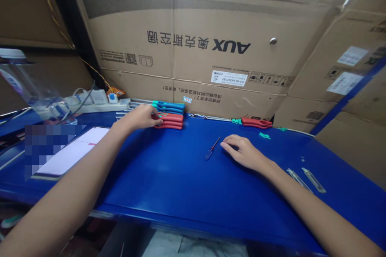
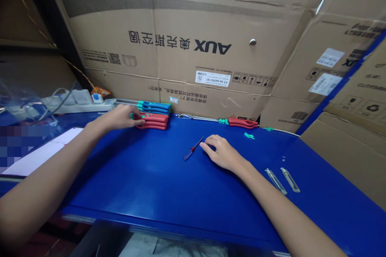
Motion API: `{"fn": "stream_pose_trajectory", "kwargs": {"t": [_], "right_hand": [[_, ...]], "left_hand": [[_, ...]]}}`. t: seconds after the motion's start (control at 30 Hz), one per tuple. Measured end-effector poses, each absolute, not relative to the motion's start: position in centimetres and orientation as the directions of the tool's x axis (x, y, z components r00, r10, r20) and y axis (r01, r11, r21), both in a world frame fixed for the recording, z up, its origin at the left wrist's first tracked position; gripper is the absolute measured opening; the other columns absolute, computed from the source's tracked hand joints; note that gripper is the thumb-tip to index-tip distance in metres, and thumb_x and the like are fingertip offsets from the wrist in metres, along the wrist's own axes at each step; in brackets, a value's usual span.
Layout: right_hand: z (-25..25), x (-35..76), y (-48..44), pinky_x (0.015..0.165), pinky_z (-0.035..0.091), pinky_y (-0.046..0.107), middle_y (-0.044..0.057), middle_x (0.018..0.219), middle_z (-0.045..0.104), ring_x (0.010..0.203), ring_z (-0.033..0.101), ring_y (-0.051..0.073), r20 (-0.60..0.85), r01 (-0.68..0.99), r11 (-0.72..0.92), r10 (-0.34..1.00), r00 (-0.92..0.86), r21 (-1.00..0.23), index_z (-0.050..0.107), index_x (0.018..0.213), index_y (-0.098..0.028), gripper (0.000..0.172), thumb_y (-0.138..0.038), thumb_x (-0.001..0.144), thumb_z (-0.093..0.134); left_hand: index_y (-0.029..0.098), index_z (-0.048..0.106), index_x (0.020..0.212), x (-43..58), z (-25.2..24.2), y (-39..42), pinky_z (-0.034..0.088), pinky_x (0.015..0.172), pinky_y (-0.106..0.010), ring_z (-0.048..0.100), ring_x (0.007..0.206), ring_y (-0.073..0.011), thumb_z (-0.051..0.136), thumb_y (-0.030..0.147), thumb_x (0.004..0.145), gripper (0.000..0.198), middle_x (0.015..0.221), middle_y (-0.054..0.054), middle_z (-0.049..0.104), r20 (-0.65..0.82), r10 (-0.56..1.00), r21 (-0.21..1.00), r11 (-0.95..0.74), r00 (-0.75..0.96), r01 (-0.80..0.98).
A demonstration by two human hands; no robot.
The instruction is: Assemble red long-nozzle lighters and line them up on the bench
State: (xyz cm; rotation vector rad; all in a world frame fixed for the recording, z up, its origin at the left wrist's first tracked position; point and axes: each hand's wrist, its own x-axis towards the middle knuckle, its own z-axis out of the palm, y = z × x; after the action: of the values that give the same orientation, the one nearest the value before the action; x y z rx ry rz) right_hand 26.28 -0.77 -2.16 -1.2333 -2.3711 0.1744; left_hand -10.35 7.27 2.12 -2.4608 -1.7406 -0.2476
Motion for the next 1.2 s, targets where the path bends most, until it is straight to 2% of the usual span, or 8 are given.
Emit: {"fn": "stream_pose_trajectory", "kwargs": {"t": [0.13,0.23,0.37,0.53,0.63,0.73,0.97,1.2], "right_hand": [[-2.4,26.3,-0.7,0.089,0.049,0.036,0.008,0.098,0.071,0.095,0.064,0.022,0.344,0.736,0.601,0.794,-0.502,-0.313,0.071,0.089,-0.020,0.034,-0.038,0.097,0.043],[-2.5,26.4,-0.4,0.088,0.049,0.037,0.008,0.096,0.071,0.093,0.064,0.022,0.361,0.762,0.580,0.803,-0.474,-0.288,0.070,0.087,-0.020,0.035,-0.039,0.097,0.043],[-2.2,27.7,1.1,0.086,0.049,0.037,0.011,0.099,0.071,0.096,0.064,0.024,0.393,0.930,0.325,0.888,-0.238,-0.170,0.070,0.091,-0.017,0.028,-0.036,0.093,0.049],[-0.9,32.5,4.5,0.086,0.048,0.039,0.017,0.109,0.069,0.104,0.063,0.030,0.329,0.997,-0.034,0.943,0.055,-0.068,0.068,0.108,-0.013,0.028,-0.017,0.084,0.054],[-0.3,35.5,6.6,0.082,0.047,0.044,0.023,0.109,0.067,0.103,0.062,0.035,0.302,0.984,-0.179,0.937,0.177,-0.022,0.066,0.112,-0.010,0.033,-0.010,0.081,0.053],[-0.3,37.4,8.2,0.081,0.046,0.045,0.021,0.110,0.066,0.104,0.060,0.036,0.262,0.967,-0.253,0.935,0.239,0.021,0.068,0.110,-0.014,0.034,-0.010,0.078,0.057],[-0.6,38.3,8.6,0.080,0.041,0.043,0.020,0.107,0.065,0.102,0.055,0.034,0.265,0.973,-0.212,0.947,0.181,0.093,0.072,0.103,-0.013,0.028,-0.014,0.084,0.052],[2.0,35.1,4.9,0.088,0.039,0.045,0.015,0.116,0.061,0.109,0.049,0.032,0.400,0.987,0.060,0.909,-0.117,0.152,0.069,0.105,-0.018,0.028,-0.019,0.089,0.046]], "left_hand": [[0.018,0.074,0.084,-10.3,2.5,6.8,0.043,0.067,-0.030,0.065,0.080,-0.0247,0.051,0.052,0.079,0.041,0.086,-0.009,0.073,0.259,0.914,0.019,-0.330,0.314,0.944],[0.016,0.072,0.089,-10.0,2.7,6.4,0.046,0.076,-0.032,0.065,0.088,-0.0266,0.048,0.050,0.082,0.042,0.093,-0.011,0.073,0.391,0.868,0.040,-0.350,0.308,0.936],[0.013,0.071,0.095,-8.0,2.0,5.9,0.047,0.085,-0.034,0.064,0.093,-0.0259,0.041,0.046,0.088,0.045,0.097,-0.012,0.072,0.585,0.728,0.056,-0.475,0.357,0.878],[0.016,0.068,0.104,-3.2,-0.4,3.9,0.048,0.088,-0.036,0.064,0.096,-0.0244,0.047,0.044,0.090,0.038,0.103,-0.011,0.071,0.463,0.639,0.082,-0.720,0.614,0.689],[0.017,0.065,0.111,-0.6,-1.6,2.3,0.048,0.090,-0.036,0.063,0.098,-0.0230,0.050,0.043,0.091,0.036,0.104,-0.011,0.069,0.376,0.539,0.098,-0.832,0.754,0.546],[0.019,0.065,0.112,0.8,-2.2,1.3,0.048,0.089,-0.037,0.062,0.097,-0.0228,0.051,0.042,0.091,0.034,0.103,-0.010,0.069,0.356,0.491,0.115,-0.868,0.795,0.484],[0.020,0.066,0.107,1.0,-2.3,1.0,0.047,0.092,-0.039,0.061,0.099,-0.0226,0.050,0.039,0.092,0.029,0.103,-0.009,0.069,0.369,0.483,0.140,-0.874,0.794,0.466],[0.017,0.056,0.123,1.3,-2.1,0.7,0.045,0.100,-0.044,0.055,0.112,-0.0258,0.050,0.034,0.090,0.037,0.118,-0.012,0.063,0.571,0.446,0.075,-0.865,0.689,0.497]]}}
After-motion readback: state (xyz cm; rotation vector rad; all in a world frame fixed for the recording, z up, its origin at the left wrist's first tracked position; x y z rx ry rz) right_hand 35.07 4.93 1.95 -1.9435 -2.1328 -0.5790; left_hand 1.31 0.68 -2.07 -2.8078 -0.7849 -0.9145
